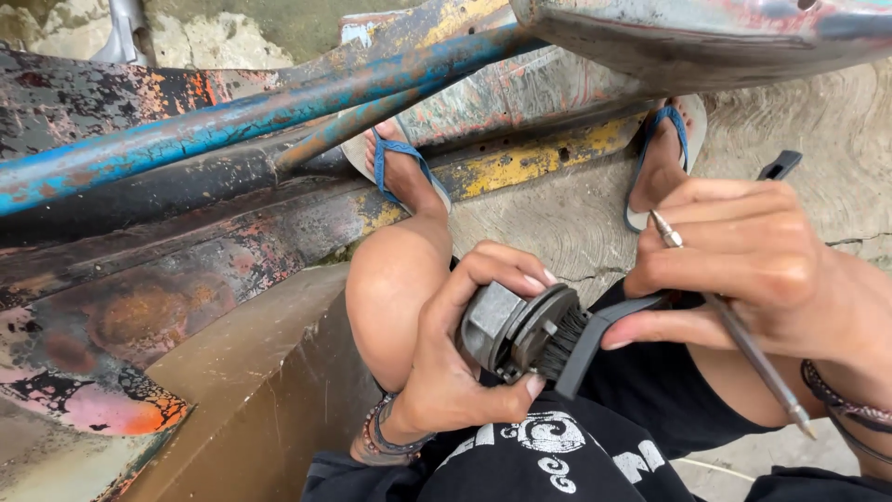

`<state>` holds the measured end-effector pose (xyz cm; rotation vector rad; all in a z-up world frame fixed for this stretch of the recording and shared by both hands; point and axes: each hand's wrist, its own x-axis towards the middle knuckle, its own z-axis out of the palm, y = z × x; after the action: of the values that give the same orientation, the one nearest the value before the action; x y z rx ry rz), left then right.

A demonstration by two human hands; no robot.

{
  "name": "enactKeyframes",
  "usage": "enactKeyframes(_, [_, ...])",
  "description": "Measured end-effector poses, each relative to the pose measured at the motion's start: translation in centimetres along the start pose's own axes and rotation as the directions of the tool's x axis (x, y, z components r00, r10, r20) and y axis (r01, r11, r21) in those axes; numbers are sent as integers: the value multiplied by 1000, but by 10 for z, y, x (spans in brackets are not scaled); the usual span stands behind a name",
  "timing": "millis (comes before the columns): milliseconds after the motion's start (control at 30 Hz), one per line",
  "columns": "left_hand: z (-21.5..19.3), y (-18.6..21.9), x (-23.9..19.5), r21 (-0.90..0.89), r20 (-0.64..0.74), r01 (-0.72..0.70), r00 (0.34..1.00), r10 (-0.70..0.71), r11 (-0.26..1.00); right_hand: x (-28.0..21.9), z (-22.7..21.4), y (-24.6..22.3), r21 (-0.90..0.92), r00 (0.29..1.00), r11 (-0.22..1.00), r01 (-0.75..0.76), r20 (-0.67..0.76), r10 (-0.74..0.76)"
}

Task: The person sits on the ground and uses a screwdriver to manipulate a small, dark mechanical component held in their hands. They repeatedly insert the tool into the object, turning and adjusting internal parts while holding the device steady.

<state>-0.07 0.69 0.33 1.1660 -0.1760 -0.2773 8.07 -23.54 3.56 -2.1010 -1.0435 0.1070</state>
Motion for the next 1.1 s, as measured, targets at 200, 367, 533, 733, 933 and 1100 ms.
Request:
enactKeyframes(200, [-1,-1,1,-31,-24,-6,1000,5,1000,-7,-26,6,-162,973,972,-169,131,191])
enactKeyframes(367, [0,-2,-1,-53,-28,10,1000,-12,999,-4,-3,3,61,994,993,-103,-25,105])
enactKeyframes(533, [0,-6,-2,-1,-60,-27,998,27,1000,-14,6,5,-37,994,995,-89,-62,87])
enactKeyframes(733, [-6,-4,-5,-241,-4,51,999,-53,969,-24,-8,19,-70,856,858,-509,-145,496])
enactKeyframes(933, [-5,-10,-5,-566,74,154,988,-136,810,-54,3,70,-122,870,907,-402,-359,337])
enactKeyframes(1100, [-7,-7,-6,-553,63,160,987,-150,818,-36,-1,58,-57,838,866,-497,-293,461])
